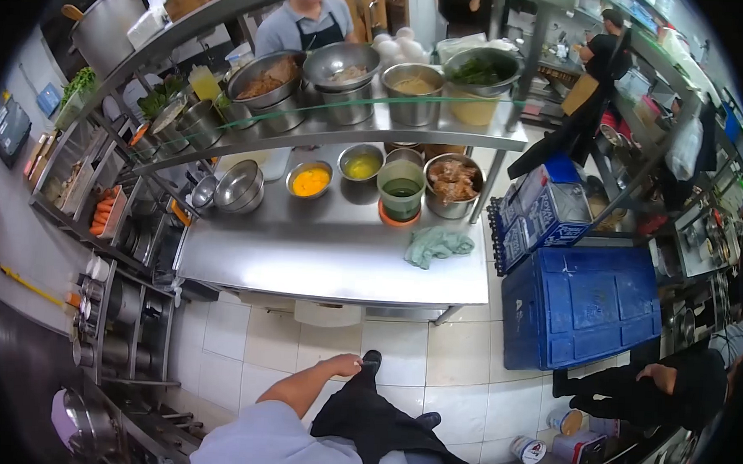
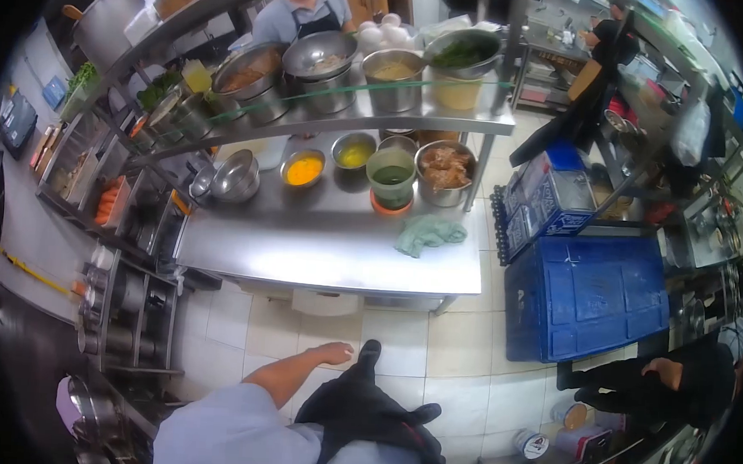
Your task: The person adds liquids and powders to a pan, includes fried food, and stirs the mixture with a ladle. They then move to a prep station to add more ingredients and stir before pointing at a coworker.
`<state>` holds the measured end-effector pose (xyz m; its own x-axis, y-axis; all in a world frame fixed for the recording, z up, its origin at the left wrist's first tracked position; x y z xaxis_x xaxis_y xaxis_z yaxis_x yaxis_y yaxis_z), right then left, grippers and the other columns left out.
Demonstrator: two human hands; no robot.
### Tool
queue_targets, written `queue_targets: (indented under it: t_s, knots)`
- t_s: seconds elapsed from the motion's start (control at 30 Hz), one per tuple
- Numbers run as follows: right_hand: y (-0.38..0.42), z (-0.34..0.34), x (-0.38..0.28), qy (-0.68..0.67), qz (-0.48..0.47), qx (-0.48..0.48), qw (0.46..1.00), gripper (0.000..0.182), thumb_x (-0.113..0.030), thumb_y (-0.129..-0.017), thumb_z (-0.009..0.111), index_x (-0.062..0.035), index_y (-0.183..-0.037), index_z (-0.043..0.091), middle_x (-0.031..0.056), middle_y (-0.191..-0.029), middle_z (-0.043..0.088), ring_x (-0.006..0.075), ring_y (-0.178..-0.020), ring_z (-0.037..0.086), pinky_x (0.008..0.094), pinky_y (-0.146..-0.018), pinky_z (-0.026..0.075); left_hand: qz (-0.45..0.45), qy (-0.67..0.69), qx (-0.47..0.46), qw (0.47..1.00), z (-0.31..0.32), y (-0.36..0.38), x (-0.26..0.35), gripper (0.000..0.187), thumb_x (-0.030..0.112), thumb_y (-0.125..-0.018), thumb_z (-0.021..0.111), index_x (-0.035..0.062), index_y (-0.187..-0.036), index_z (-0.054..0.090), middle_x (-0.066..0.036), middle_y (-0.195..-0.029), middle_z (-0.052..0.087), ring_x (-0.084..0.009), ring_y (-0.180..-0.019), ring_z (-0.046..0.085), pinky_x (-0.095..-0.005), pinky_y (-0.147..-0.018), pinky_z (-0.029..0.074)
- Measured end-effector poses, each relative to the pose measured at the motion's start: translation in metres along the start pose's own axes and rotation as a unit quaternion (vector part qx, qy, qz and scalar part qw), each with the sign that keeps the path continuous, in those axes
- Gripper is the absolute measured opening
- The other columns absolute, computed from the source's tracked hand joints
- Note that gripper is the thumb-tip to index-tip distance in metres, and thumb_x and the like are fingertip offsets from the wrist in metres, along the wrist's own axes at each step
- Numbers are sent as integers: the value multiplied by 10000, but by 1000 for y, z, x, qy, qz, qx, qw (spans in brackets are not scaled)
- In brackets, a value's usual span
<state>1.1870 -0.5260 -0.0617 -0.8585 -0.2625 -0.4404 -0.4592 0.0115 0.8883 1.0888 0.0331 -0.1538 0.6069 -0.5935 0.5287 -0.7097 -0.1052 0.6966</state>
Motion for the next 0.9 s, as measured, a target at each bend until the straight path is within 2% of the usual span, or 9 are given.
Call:
queue_targets:
  t_s: [0.07,0.27,0.37,0.53,0.67,0.73,0.83,0.87,0.9]
  knots:
    - [6,25,1,2,7,3,1000,542,-373,-1040,424,-1,-1434,405,162,-1402,514,309,-1257,530,426,-1051,438,-10,37,74,996,-44,10,-15,398,284,-893,531,91,-1228,627,-185,-1247,627,-357,-1173,579,-439,-1005,447]
    - [15,88,7,-9,11,2,1000,543,-367,-1045,415,7,-1437,397,167,-1417,502,310,-1268,525,425,-1054,437,10,42,52,998,-120,7,-23,405,282,-912,536,53,-1239,605,-207,-1240,622,-362,-1161,583,-426,-1006,452]
    - [18,116,11,-15,8,-3,1000,543,-364,-1047,411,11,-1439,393,170,-1425,496,310,-1273,522,425,-1056,437,54,55,51,996,-163,13,12,390,275,-923,524,59,-1237,605,-203,-1211,636,-361,-1137,597,-432,-981,464]
    - [32,151,14,29,16,-33,999,552,-387,-1044,412,22,-1416,422,170,-1415,502,316,-1266,522,416,-1071,410,169,115,33,978,-218,17,75,368,258,-974,522,78,-1289,582,-166,-1140,664,-263,-1047,632,-379,-924,479]
    - [44,159,22,9,25,-12,1000,548,-386,-1045,410,23,-1410,430,171,-1409,507,314,-1264,522,414,-1071,409,145,171,-2,975,-303,53,130,359,254,-981,528,95,-1298,582,-155,-1124,673,-222,-1000,646,-366,-911,482]
    - [47,162,24,-1,27,-5,1000,546,-385,-1045,408,24,-1406,434,172,-1407,509,313,-1264,522,413,-1070,408,89,94,22,991,-354,77,146,362,272,-984,525,106,-1300,586,-140,-1090,688,-226,-957,655,-358,-897,486]
    - [49,166,27,-10,29,1,1000,544,-385,-1045,406,25,-1402,441,173,-1403,512,311,-1262,522,411,-1070,407,180,-52,120,975,-405,91,156,358,314,-987,495,101,-1239,634,-140,-1061,695,-303,-996,630,-392,-891,480]
    - [49,168,28,-12,30,3,999,543,-385,-1046,406,25,-1400,443,173,-1401,513,310,-1262,522,411,-1069,407,182,-54,119,975,-412,90,152,358,314,-987,495,101,-1239,634,-140,-1061,695,-303,-996,630,-392,-891,480]
    - [50,168,30,-16,29,5,999,542,-384,-1046,405,25,-1398,445,174,-1400,514,309,-1262,522,410,-1069,407,128,-115,85,981,-419,98,158,364,327,-984,491,96,-1222,643,-148,-1095,689,-313,-1031,621,-405,-909,473]
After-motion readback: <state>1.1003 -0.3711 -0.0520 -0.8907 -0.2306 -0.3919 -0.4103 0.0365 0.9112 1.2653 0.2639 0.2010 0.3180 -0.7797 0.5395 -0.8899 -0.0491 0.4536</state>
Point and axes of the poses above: each hand's wrist, its own y-axis away from the middle knuckle, its own z-axis out of the palm, x = y × z, the point moved 8 cm from there along -y, towards the middle knuckle
